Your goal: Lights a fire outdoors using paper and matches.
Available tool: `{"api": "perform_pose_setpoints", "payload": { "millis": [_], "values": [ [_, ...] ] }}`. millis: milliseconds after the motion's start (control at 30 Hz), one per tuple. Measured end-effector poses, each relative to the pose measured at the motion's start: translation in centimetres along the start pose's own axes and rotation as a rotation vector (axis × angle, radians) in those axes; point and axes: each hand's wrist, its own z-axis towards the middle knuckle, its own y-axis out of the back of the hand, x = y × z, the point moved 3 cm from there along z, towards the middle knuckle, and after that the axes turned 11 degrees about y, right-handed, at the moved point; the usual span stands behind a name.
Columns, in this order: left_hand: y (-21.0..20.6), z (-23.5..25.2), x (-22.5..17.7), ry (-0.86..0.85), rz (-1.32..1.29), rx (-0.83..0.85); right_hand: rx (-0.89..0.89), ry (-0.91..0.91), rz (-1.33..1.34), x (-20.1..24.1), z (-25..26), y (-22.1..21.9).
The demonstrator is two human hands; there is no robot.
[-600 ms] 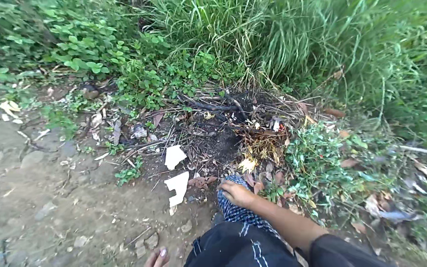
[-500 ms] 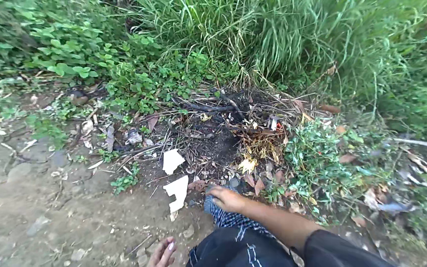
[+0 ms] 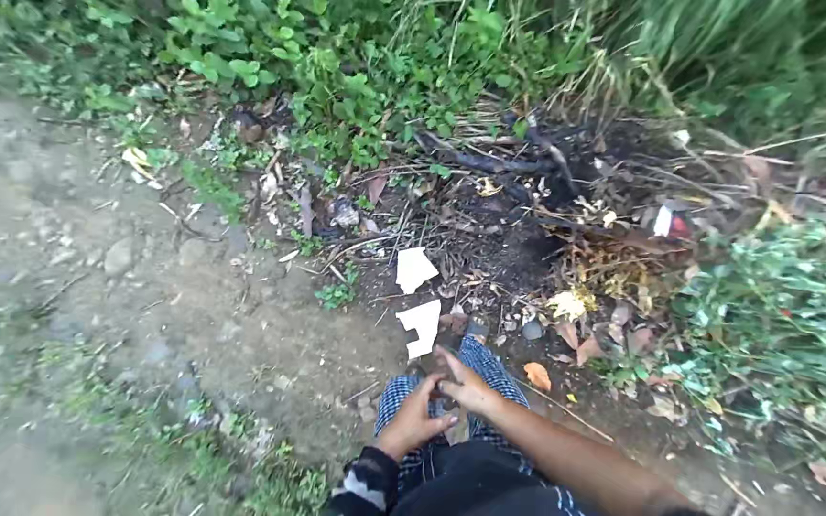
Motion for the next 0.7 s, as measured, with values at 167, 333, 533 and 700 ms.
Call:
{"api": "perform_pose_setpoints", "payload": {
  "millis": [167,333,533,700],
  "values": [
    [3.2,5.0,1.5,0.03,0.175,0.126,-0.176,-0.095,0.22,-2.7,2.9,-0.6],
    [6.6,13.4,5.9,0.062,0.329,0.319,-0.313,-0.088,0.39,-9.9,8.2,-1.9],
    [12.3,25.1,13.8,0.223,0.299,0.252,-0.419,-0.247,0.526,-21.3,17.7,-2.5],
    [18.1,36.7,22.0,0.562,-0.068,-0.138,-0.507,-0.547,0.291,-35.8,24.9,-2.9]
  ]
}}
